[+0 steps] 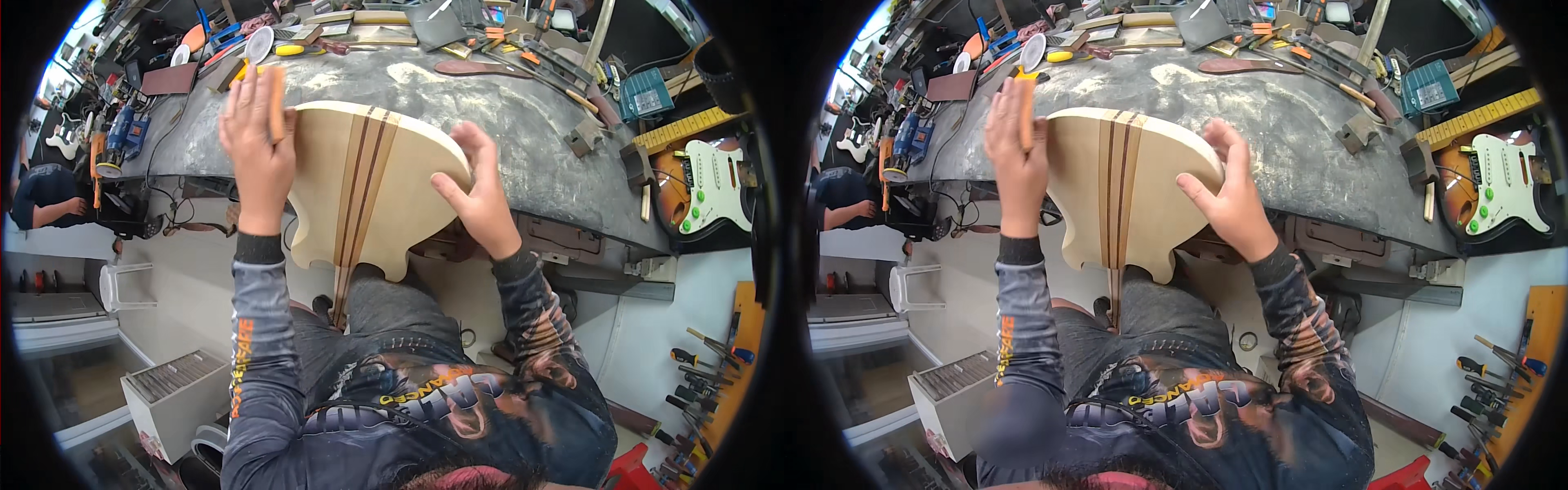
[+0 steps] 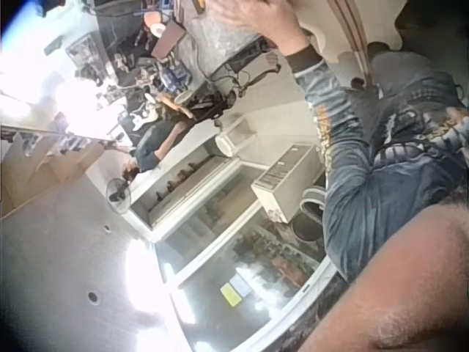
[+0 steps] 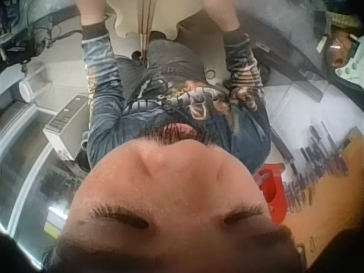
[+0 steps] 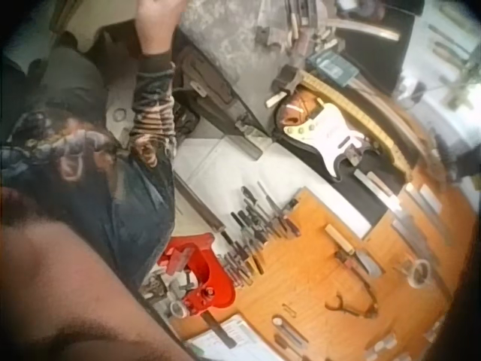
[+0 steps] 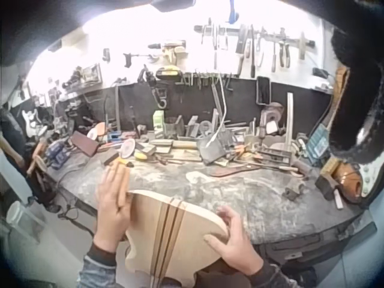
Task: The person sands the flat surface of a wooden guitar body using a sanding block. They then use a metal file to shape the area where the neck meets the body and finish by sanding the curved edges of the guitar.
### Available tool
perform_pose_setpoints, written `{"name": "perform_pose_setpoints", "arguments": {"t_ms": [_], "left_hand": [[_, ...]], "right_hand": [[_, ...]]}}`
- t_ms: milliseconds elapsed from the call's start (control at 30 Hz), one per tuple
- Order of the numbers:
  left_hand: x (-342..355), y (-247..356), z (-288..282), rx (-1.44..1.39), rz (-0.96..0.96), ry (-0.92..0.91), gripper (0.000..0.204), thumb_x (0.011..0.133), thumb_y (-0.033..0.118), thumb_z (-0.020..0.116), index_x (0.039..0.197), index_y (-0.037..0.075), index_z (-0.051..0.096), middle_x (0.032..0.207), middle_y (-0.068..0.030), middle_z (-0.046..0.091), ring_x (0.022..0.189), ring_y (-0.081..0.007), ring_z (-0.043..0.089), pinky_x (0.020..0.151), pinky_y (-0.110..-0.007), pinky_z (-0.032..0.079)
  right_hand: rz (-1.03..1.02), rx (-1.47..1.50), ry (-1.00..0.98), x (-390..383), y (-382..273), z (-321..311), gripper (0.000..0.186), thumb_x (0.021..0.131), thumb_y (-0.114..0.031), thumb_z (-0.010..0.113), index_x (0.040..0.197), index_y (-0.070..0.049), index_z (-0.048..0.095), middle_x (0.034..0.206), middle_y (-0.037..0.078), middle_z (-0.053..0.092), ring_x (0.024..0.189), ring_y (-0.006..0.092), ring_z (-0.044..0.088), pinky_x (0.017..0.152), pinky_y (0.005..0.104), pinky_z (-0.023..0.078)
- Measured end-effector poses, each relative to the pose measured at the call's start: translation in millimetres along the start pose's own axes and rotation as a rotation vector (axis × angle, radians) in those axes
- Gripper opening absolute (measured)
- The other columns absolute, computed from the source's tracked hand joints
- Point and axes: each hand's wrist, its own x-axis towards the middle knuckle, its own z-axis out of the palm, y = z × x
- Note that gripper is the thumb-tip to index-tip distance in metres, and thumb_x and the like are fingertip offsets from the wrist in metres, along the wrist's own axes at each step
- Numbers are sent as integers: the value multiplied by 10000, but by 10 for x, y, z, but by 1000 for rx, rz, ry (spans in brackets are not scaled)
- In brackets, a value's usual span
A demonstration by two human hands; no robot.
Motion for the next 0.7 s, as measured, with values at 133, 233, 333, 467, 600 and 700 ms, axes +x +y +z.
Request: {"name": "perform_pose_setpoints", "arguments": {"t_ms": [133, 233, 333, 467, 600, 700], "left_hand": [[-83, 587, 369, 186, 41, -168, 538, 1075, 356, 695, 1585, 187, 659, 1657, -103, 614, 1601, -294, 493, 1363, -582, 222], [-299, 1354, 748, -204, 367, -348, 514, 1011, 304, 740, 1509, 178, 723, 1584, -84, 680, 1575, -275, 532, 1369, -594, 243], [-172, 1221, 604, -275, 387, -402, 513, 1008, 287, 740, 1506, 164, 726, 1574, -74, 693, 1560, -274, 554, 1378, -584, 237], [-116, 391, 219, 118, 91, -134, 424, 1058, 281, 697, 1446, 120, 748, 1497, -74, 737, 1520, -286, 587, 1370, -604, 206], [-242, 954, 596, -46, 50, -148, 437, 1088, 272, 657, 1495, 135, 735, 1595, -71, 683, 1579, -292, 532, 1377, -579, 205], [-403, 1440, 691, -330, 280, -409, 455, 1051, 248, 687, 1490, 137, 738, 1597, -72, 680, 1578, -307, 531, 1380, -580, 204]], "right_hand": [[396, 16, -446, 157, 200, -229, 621, 961, -231, 877, 1471, -10, 600, 1430, 189, 668, 1311, 311, 672, 1118, 445, 528], [353, 44, -526, 137, 353, -275, 655, 946, -235, 891, 1484, -7, 596, 1352, 159, 727, 1263, 255, 692, 1103, 420, 533], [258, 91, -420, 18, 539, -305, 606, 942, -255, 893, 1413, 4, 613, 1263, 141, 748, 1173, 259, 703, 1050, 405, 544], [336, 42, -511, 136, 282, -203, 585, 958, -329, 888, 1360, -7, 613, 1175, 178, 738, 1085, 277, 715, 980, 419, 560], [399, 63, -529, 102, 395, -199, 590, 965, -335, 882, 1376, -13, 608, 1192, 176, 741, 1096, 282, 714, 986, 421, 559], [7, -1, -277, -18, 656, -211, 600, 970, -343, 880, 1391, -21, 600, 1206, 180, 751, 1103, 284, 722, 986, 423, 564]]}}
